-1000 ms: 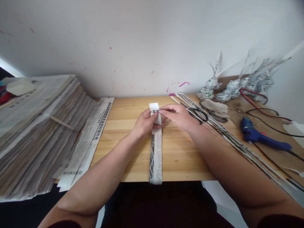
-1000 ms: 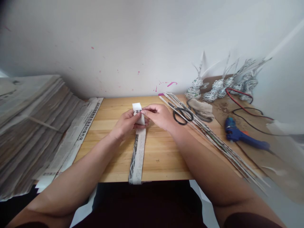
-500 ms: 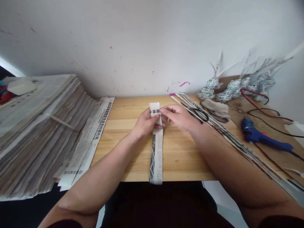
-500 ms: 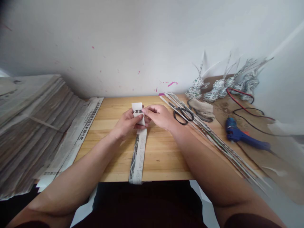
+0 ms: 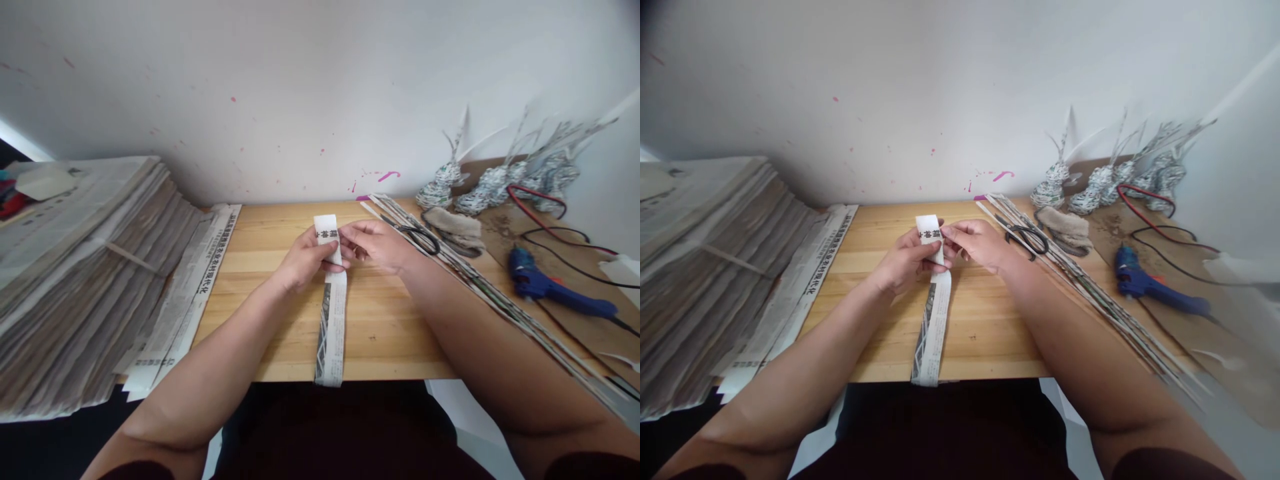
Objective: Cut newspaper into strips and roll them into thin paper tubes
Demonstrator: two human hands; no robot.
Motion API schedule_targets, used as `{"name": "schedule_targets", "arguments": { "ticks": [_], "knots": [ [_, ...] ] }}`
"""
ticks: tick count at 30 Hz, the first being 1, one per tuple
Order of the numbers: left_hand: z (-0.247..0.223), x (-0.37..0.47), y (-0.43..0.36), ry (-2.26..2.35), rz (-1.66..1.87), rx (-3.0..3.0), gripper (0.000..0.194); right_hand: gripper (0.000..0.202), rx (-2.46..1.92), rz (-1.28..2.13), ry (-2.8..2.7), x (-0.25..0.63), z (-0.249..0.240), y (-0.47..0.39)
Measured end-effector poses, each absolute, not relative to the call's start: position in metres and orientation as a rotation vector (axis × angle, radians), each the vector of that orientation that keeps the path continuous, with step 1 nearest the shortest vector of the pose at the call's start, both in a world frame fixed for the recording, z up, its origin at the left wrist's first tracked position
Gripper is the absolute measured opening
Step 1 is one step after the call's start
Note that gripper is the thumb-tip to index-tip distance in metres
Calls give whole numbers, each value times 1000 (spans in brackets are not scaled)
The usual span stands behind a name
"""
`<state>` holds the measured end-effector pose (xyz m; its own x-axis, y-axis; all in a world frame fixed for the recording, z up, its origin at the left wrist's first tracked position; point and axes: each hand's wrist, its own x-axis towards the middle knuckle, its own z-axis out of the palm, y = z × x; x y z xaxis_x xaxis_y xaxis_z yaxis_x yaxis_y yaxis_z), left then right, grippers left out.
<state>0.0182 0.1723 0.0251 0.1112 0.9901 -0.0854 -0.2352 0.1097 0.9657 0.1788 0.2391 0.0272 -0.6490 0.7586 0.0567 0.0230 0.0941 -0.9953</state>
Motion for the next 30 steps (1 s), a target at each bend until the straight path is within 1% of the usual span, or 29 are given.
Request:
{"name": "schedule_targets", "arguments": {
  "ticks": [5,11,15,20,24,27,30],
  "knots": [
    [26,17,171,983,1125,1019,26,38,-732,1599,-1790,177,27,236],
    [27,21,170,1013,1116,1085,36,40,-789,1456,-1759,168,18,231],
    [28,23,170,1052,1089,1119,31,43,-952,1213,-1801,167,16,229],
    [28,21,171,1074,1074,1129,31,40,-836,1239,-1790,173,22,236],
    [27,20,170,1125,1008,1214,26,36,-859,1124,-1804,175,24,240],
    [27,21,168,1165,966,1272,24,38,-948,1043,-1808,173,22,237],
    [26,22,167,1164,940,1285,26,45,-1042,961,-1793,168,19,234]
  ]
}}
